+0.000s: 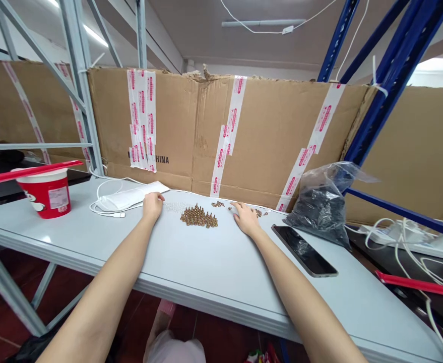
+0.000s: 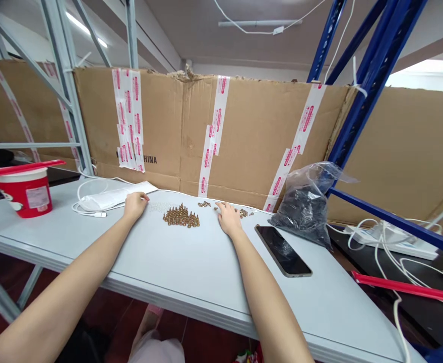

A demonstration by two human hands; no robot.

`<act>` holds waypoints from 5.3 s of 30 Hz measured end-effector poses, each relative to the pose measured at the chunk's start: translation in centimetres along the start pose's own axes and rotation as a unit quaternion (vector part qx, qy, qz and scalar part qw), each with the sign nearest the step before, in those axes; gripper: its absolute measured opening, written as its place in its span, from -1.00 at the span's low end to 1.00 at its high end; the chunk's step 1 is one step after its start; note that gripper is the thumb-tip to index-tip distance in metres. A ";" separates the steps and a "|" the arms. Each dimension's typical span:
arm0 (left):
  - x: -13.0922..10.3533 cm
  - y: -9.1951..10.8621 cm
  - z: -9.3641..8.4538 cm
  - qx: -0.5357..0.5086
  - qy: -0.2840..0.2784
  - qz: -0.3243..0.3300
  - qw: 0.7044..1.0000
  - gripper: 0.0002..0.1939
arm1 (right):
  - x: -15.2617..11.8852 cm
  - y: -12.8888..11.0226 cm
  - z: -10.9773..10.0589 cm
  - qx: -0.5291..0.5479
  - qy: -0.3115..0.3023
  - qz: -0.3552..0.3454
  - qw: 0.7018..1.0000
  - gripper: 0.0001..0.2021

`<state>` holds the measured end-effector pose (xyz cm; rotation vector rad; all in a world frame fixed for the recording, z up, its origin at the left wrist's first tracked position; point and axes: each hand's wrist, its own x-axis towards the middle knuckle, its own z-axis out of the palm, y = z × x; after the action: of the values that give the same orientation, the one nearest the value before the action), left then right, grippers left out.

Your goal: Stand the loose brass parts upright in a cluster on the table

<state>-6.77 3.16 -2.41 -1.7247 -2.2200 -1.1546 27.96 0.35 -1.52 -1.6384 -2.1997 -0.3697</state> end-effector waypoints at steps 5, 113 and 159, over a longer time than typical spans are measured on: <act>0.2 -0.4 0.0 -0.006 0.013 -0.009 1.000 -0.81 | 2.2 0.7 0.8 -0.009 -0.037 -0.086 0.996 -0.55; -4.7 8.4 -2.3 0.090 0.107 0.560 0.817 -0.79 | 3.0 -8.9 -1.6 0.663 -0.042 0.028 0.746 -0.84; -4.9 8.5 -2.5 0.090 -0.011 0.471 0.877 -0.76 | 2.3 -9.7 -3.0 0.656 -0.044 0.040 0.753 -0.97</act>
<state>1.41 -1.60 1.06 -2.2684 -1.0996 -0.6397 18.50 -1.76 2.29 -0.8571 -1.5981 1.0840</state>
